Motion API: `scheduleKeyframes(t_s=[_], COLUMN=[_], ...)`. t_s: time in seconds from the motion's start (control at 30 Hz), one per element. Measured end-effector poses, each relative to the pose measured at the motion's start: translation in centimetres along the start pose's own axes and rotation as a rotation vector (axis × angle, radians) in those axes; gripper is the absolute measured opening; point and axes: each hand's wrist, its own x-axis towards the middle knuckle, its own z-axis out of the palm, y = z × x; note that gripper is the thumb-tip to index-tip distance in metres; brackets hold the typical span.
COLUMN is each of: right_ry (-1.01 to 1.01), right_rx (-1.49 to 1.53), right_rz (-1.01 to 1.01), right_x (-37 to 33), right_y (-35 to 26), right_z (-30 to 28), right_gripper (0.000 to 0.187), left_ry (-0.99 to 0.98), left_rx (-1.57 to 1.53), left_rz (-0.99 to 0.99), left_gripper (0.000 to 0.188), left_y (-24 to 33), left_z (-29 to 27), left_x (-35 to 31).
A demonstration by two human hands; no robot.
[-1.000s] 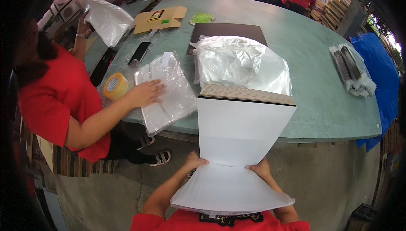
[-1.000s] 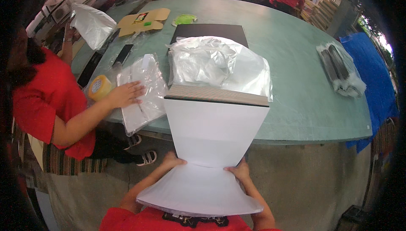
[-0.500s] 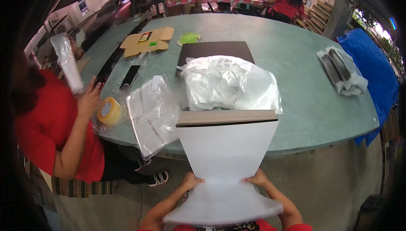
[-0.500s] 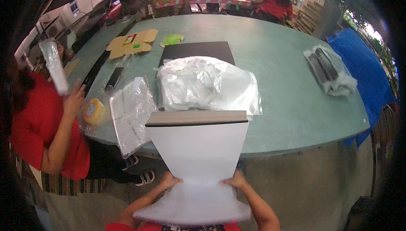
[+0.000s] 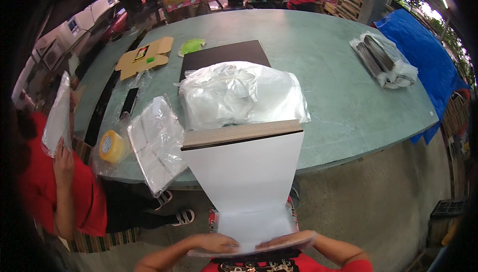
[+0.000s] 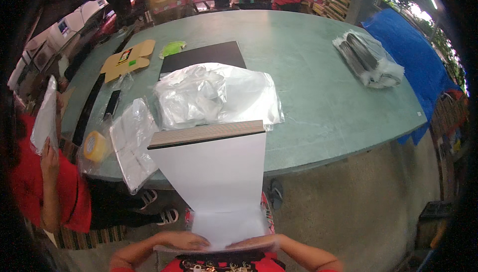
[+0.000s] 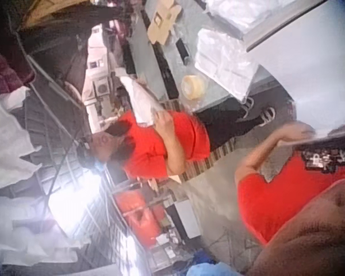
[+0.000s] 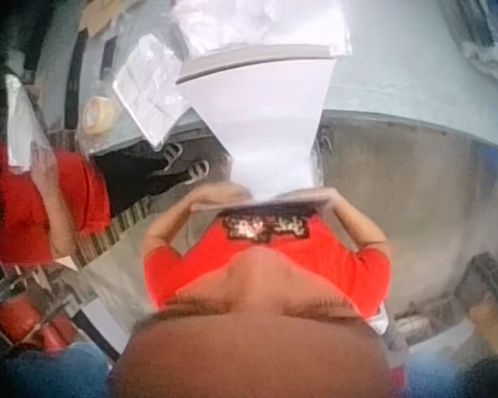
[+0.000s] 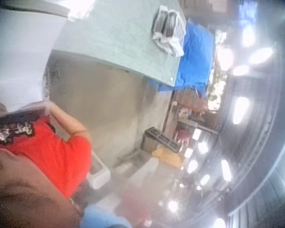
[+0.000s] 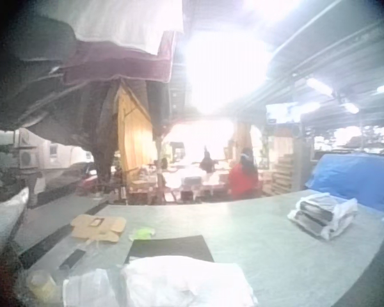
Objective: The person places a stack of paper into a plastic sleeve by hand and folds the sleeve over the top to secure it.
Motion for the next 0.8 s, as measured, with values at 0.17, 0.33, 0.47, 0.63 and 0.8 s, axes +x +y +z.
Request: scheduleKeyframes(t_s=[0.17,0.33,0.47,0.63,0.8], right_ry=[0.176,0.214,0.268,0.317,0.414], right_rx=[-0.015,-0.06,-0.169,-0.399,-0.437], right_rz=[0.202,0.194,0.212,0.257,0.321], right_x=[1.2,1.8,2.4,4.7,5.5], right_y=[5.7,5.5,6.9,9.1,9.7], right_z=[-0.4,0.0,-0.1,-0.2,0.3], right_gripper=[0.053,0.054,0.055,0.055,0.055], left_ry=[0.695,1.27,1.111,0.743,0.542], left_rx=[0.685,0.717,0.847,1.183,1.625], left_rz=[-0.154,-0.273,-0.015,0.009,-0.014], left_gripper=[0.028,0.04,0.022,0.026,0.044], left_y=[7.7,9.1,17.7,19.0,12.5], left_z=[-15.3,-30.1,-31.3,-33.0,-33.0], left_x=[-6.4,-10.3,-0.4,10.6,15.1])
